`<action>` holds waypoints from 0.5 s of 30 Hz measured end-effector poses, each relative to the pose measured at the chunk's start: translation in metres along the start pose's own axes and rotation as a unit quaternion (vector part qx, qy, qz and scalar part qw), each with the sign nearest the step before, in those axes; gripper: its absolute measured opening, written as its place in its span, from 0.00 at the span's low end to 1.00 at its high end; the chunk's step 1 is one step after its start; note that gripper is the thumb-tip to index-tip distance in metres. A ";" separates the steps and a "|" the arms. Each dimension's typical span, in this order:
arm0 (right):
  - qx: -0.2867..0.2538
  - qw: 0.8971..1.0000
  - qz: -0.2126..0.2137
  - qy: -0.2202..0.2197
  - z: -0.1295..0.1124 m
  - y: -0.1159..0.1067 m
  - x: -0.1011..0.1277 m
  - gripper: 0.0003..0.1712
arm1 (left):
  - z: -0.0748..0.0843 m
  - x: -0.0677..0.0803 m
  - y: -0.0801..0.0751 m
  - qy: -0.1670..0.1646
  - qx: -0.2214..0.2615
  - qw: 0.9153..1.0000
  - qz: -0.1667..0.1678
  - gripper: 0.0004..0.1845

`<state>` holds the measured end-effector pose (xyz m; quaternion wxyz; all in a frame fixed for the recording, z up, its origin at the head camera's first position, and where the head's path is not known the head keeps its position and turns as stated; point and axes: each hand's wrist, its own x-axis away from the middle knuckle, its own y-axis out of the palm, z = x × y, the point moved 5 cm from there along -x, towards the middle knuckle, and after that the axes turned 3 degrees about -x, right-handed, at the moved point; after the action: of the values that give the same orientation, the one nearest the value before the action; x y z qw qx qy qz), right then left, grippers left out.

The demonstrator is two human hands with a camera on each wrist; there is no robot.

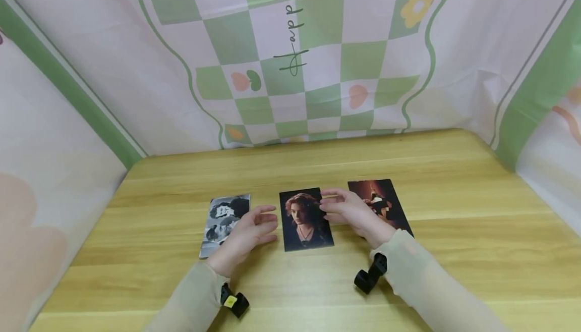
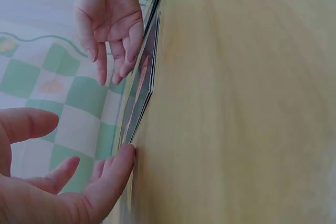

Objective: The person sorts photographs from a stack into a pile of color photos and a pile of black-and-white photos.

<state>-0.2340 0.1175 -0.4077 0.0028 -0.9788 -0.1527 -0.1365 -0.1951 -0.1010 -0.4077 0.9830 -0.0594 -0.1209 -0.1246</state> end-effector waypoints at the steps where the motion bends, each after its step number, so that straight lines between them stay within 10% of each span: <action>1: 0.000 1.000 0.001 0.002 0.001 -0.001 0.000 0.28 | 0.000 0.000 0.000 -0.002 0.002 1.000 0.000 0.24; 15: 0.015 1.000 0.000 0.004 0.001 -0.004 0.006 0.27 | -0.004 -0.008 0.001 -0.025 0.018 0.999 0.007 0.24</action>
<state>-0.2297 0.1229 -0.4075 0.0180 -0.9781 -0.1545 -0.1383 -0.2018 -0.0987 -0.4133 0.9815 -0.0451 -0.1472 -0.1142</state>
